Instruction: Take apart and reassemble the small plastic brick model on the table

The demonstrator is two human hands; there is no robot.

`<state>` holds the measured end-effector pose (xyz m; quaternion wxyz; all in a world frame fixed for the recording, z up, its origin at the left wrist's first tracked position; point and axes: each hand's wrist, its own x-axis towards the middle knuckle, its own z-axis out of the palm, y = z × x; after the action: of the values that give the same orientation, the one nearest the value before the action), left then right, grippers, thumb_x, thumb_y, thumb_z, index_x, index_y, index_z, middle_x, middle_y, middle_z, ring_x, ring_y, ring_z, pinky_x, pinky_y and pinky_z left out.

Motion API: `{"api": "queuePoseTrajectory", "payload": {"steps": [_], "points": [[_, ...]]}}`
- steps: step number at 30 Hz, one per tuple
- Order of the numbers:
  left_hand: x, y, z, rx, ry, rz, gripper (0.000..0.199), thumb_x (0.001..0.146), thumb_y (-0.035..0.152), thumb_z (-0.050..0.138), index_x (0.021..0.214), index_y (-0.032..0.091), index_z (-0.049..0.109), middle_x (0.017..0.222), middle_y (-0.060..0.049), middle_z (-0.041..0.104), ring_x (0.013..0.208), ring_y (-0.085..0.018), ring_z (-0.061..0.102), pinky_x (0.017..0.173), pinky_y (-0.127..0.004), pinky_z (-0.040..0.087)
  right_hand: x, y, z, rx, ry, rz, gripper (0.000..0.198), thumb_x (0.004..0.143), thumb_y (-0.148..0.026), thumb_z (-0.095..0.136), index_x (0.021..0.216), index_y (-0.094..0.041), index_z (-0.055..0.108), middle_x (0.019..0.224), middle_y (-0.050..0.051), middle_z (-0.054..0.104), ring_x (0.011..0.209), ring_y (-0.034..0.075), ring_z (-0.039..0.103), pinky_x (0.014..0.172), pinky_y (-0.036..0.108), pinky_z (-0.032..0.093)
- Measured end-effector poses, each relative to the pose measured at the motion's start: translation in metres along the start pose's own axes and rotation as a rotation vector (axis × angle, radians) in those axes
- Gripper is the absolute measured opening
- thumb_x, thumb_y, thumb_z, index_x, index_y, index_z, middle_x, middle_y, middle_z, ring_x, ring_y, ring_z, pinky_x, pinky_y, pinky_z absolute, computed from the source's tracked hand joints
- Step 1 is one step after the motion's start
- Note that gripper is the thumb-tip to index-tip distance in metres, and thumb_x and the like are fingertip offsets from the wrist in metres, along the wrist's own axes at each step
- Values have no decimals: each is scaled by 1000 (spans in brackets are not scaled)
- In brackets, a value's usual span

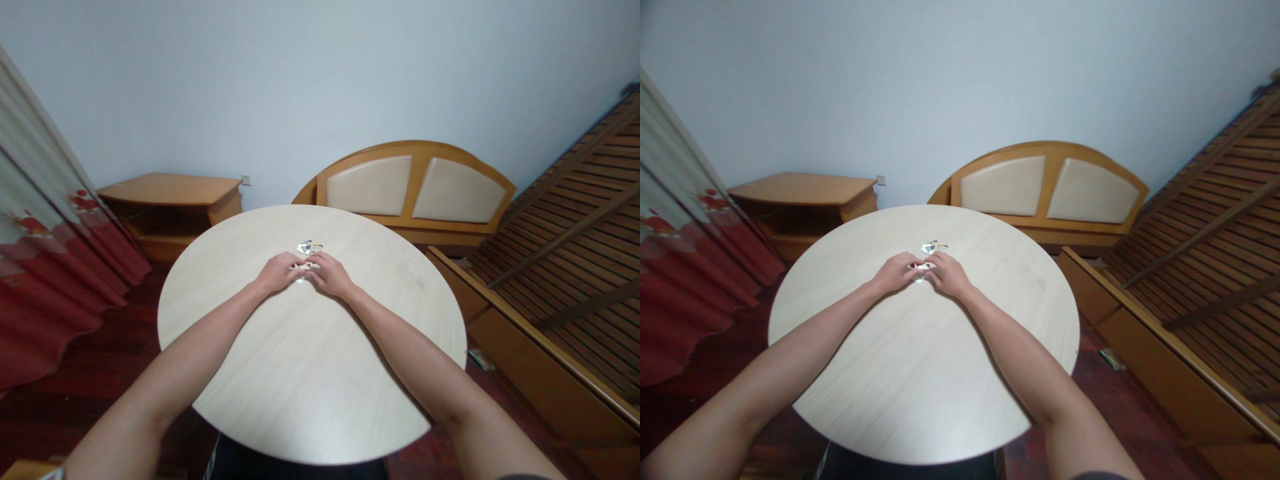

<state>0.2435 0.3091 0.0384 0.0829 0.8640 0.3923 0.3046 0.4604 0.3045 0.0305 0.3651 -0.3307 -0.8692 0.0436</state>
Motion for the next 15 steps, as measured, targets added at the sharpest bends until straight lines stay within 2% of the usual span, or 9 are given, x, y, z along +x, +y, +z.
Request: {"api": "queuePoseTrajectory", "payload": {"steps": [4,15], "points": [[0,1,1,-1,9,0,24,95,37,64,108,21,75,106,-7,76,101,-22,67,93,-36,50,-1,6,1,-64,-24,52,18,95,-30,59,107,-21,70,108,12,70,103,26,63,92,39,50],[-1,-2,3,34,7,-65,27,93,39,64,108,19,74,106,-8,76,98,-23,67,90,-36,52,-1,4,1,-68,-7,65,17,95,-30,58,104,-21,70,104,11,70,99,25,64,90,37,50]]}}
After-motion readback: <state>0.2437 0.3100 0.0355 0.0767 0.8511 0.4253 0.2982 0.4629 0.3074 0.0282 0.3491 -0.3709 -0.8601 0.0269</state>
